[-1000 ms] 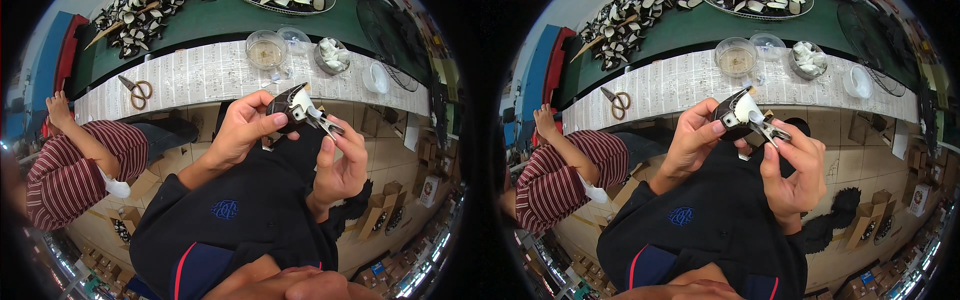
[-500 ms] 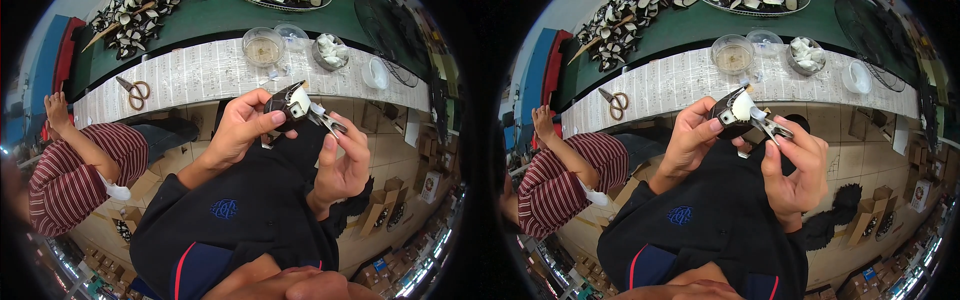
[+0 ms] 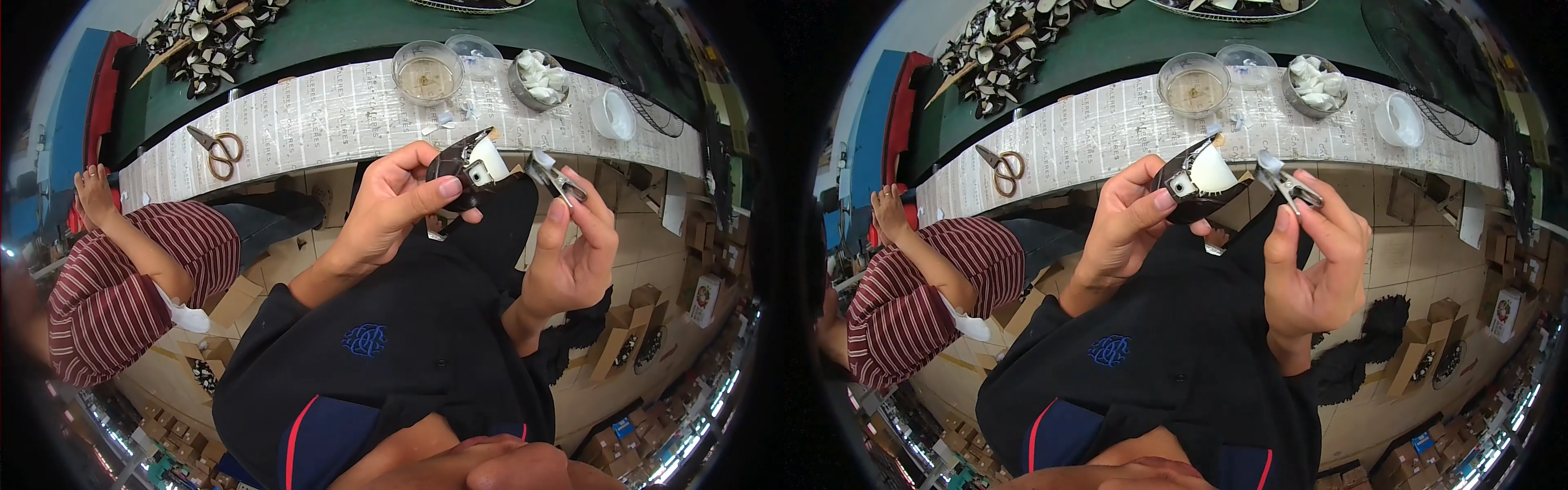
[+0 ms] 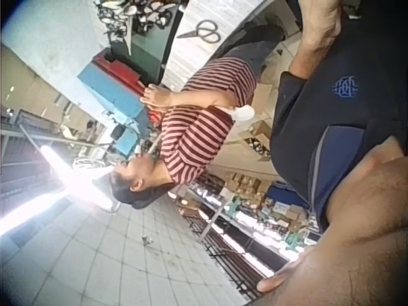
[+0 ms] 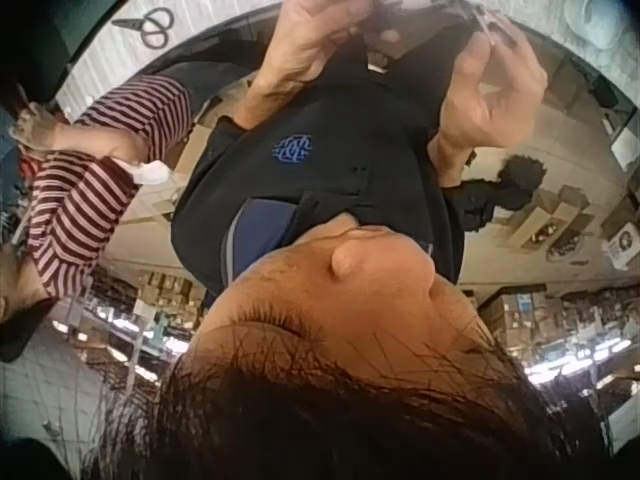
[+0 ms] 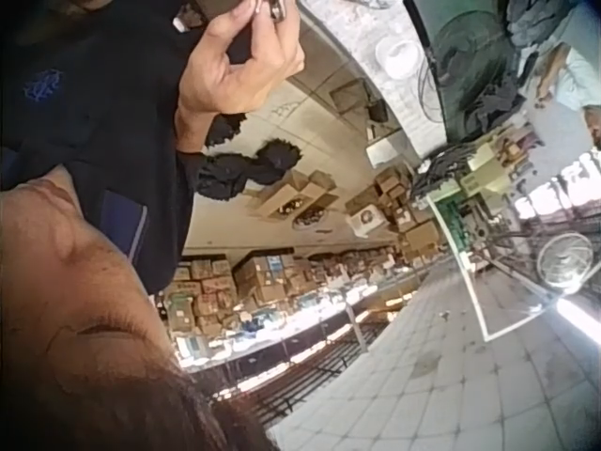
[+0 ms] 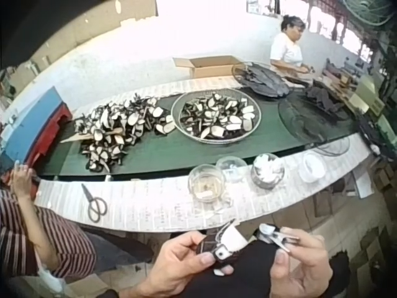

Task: Manually assemble components of a high-heeled shoe by gluing and fitting pieces together.

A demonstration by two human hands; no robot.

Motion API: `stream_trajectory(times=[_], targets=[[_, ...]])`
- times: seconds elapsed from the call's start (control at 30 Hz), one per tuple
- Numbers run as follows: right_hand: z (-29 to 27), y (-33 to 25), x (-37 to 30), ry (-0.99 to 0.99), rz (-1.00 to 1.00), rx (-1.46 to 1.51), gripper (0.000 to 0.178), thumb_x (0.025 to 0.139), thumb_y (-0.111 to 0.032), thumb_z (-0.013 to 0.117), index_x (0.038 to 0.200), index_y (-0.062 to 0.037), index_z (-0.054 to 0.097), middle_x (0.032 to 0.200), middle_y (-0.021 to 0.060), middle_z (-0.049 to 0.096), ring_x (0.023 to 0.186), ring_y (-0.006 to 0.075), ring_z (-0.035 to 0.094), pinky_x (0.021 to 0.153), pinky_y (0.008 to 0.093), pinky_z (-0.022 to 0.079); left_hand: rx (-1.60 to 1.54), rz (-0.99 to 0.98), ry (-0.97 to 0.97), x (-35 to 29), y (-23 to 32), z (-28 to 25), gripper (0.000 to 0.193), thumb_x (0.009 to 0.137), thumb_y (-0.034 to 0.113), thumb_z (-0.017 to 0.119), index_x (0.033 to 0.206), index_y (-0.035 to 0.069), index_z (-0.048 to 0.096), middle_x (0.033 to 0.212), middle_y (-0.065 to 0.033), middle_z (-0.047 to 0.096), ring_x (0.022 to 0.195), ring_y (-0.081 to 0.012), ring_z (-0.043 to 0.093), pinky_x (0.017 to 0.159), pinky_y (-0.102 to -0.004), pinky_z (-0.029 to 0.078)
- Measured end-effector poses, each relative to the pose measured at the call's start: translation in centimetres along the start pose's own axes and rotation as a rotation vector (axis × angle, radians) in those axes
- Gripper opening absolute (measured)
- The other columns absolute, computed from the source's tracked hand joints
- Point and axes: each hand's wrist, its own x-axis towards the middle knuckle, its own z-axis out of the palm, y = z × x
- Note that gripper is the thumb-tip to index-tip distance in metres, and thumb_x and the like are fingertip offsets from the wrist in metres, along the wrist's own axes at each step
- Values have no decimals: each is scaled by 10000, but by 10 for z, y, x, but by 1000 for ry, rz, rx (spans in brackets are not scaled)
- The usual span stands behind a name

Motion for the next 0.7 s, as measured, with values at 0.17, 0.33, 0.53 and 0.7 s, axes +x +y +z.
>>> stream_trajectory(times=[0.17,0.33,0.53,0.7], targets=[[-2,8,2,168,85,148,151,811,82,630,943,73,557,979,254,639,883,277,636,764,330,504,-56,-43,-28,2,2,-2,163,893,168,637,936,44,540,916,-92,659,769,-180,694,522,-199,443],[-13,15,4,214,159,205,113,847,71,594,942,86,535,1016,293,609,938,301,635,774,309,527,-106,-111,-67,4,3,-6,165,911,193,610,952,48,545,907,-79,660,753,-169,687,551,-207,463],[-22,10,3,78,142,468,96,916,-52,505,943,39,493,1036,291,595,881,232,575,810,340,475,-227,-107,-240,10,-6,-16,260,932,215,579,1106,28,535,987,-81,650,778,-149,666,613,-226,485],[-25,3,2,83,141,710,215,942,-251,515,965,-39,486,968,178,562,830,224,487,741,370,385,-222,-58,-305,9,-14,-19,453,861,202,682,1210,13,462,1064,-106,625,894,-191,660,759,-267,521]])
